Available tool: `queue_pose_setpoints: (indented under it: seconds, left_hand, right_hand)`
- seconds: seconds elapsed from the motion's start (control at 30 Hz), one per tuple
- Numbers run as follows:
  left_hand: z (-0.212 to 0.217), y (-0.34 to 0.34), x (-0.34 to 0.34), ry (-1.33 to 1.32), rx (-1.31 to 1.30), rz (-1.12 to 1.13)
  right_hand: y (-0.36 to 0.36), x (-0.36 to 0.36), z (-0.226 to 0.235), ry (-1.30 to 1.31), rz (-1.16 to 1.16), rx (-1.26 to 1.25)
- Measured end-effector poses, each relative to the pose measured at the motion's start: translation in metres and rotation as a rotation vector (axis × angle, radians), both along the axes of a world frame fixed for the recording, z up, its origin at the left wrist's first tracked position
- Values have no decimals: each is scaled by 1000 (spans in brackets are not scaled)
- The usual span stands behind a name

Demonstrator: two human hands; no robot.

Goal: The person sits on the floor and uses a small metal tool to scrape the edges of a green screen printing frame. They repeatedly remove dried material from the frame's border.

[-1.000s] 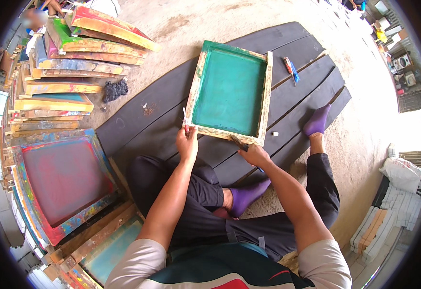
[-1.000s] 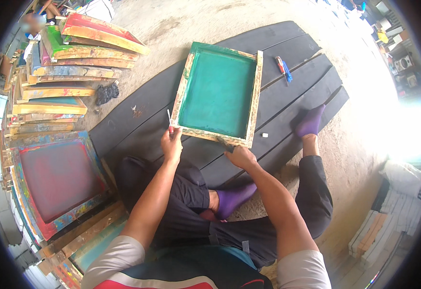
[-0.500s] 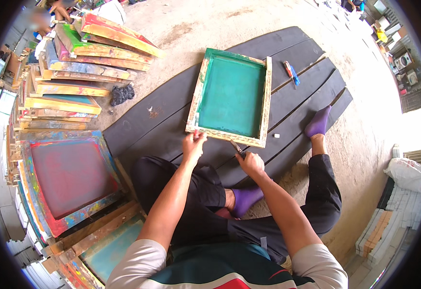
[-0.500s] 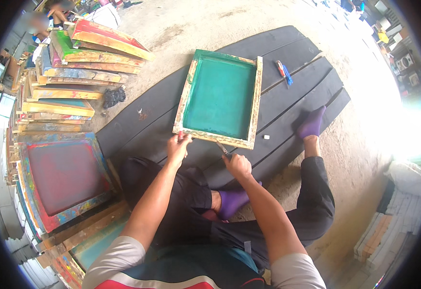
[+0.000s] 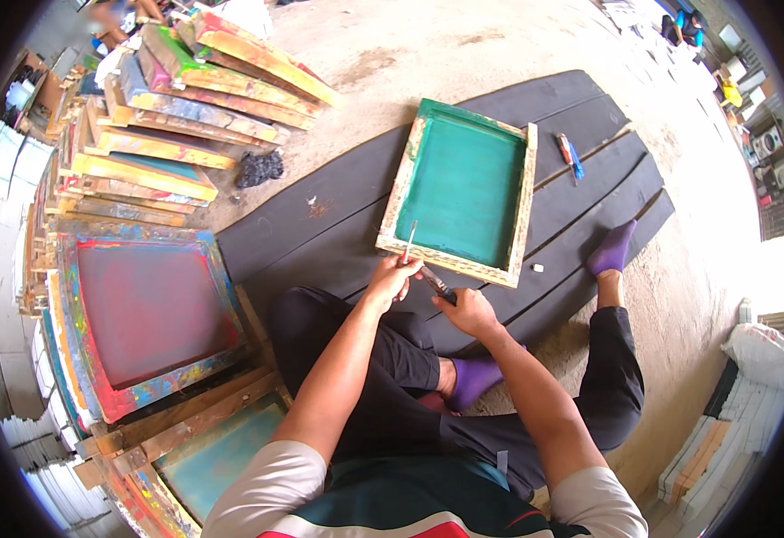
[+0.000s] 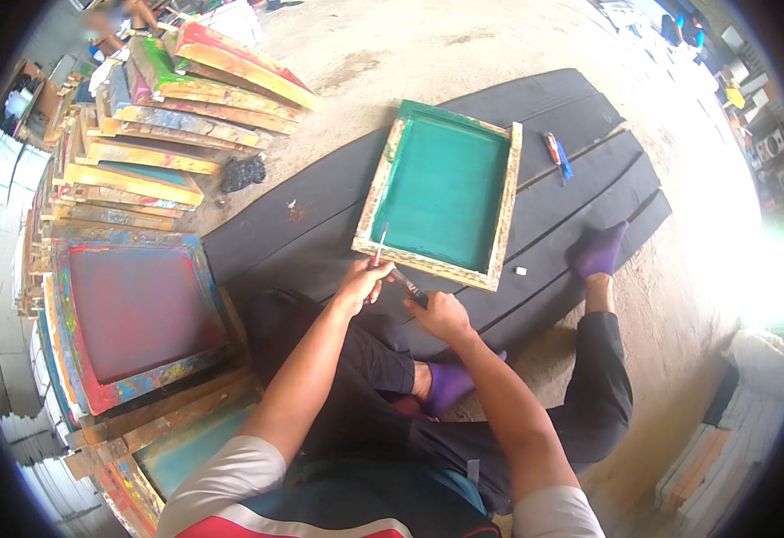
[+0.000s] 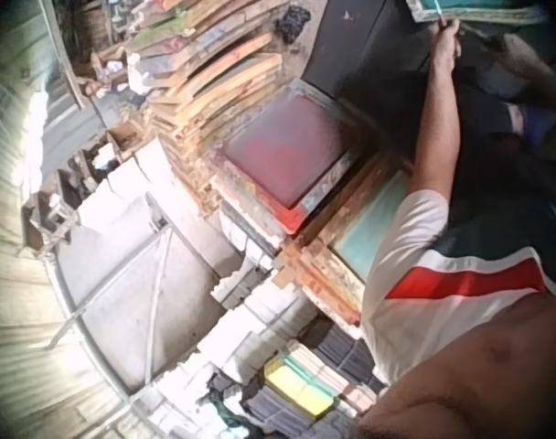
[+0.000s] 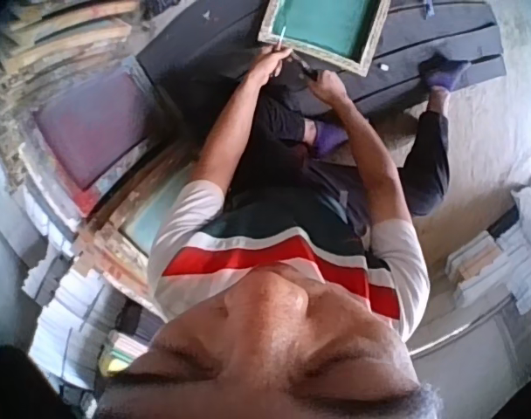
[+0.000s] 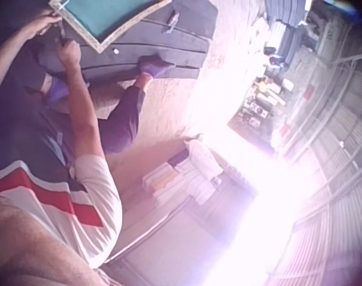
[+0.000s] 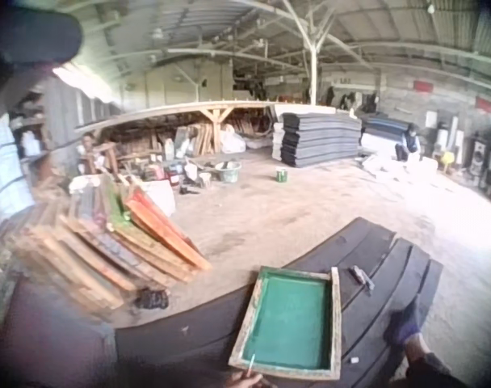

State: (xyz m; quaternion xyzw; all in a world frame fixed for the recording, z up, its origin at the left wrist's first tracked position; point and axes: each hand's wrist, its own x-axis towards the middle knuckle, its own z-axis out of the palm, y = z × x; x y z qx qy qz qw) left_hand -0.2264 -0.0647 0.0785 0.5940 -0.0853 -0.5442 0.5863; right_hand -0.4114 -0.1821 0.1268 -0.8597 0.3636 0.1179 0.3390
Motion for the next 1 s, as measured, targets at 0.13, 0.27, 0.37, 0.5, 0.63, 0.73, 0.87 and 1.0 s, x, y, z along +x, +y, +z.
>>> queue_pose_setpoints:
  seconds: [0.13, 0.27, 0.37, 0.5, 0.63, 0.73, 0.87, 1.0]
  left_hand:
    - [-3, 1, 11, -7, 24, 71]
    - [-4, -2, 30, 1, 60, 238]
    - [-17, -4, 68, 4, 167, 531]
    - [-52, 14, 138, -33, 210, 838]
    - [-67, 21, 173, -101, 295, 930]
    - [-72, 28, 173, -96, 294, 1004]
    - [-30, 1, 122, -159, 185, 822]
    - [-8, -11, 76, -216, 63, 670]
  right_hand:
    - [-11, 13, -10, 14, 40, 155]
    - [-18, 23, -31, -57, 33, 423]
    - [-14, 30, -36, -69, -46, 561]
    - [-7, 31, -38, -45, -62, 600]
    - [-13, 18, -45, -62, -85, 680]
    - [-16, -2, -48, -52, -202, 716]
    - [-41, -20, -34, 54, -266, 712]
    - [-59, -26, -30, 115, -330, 706]
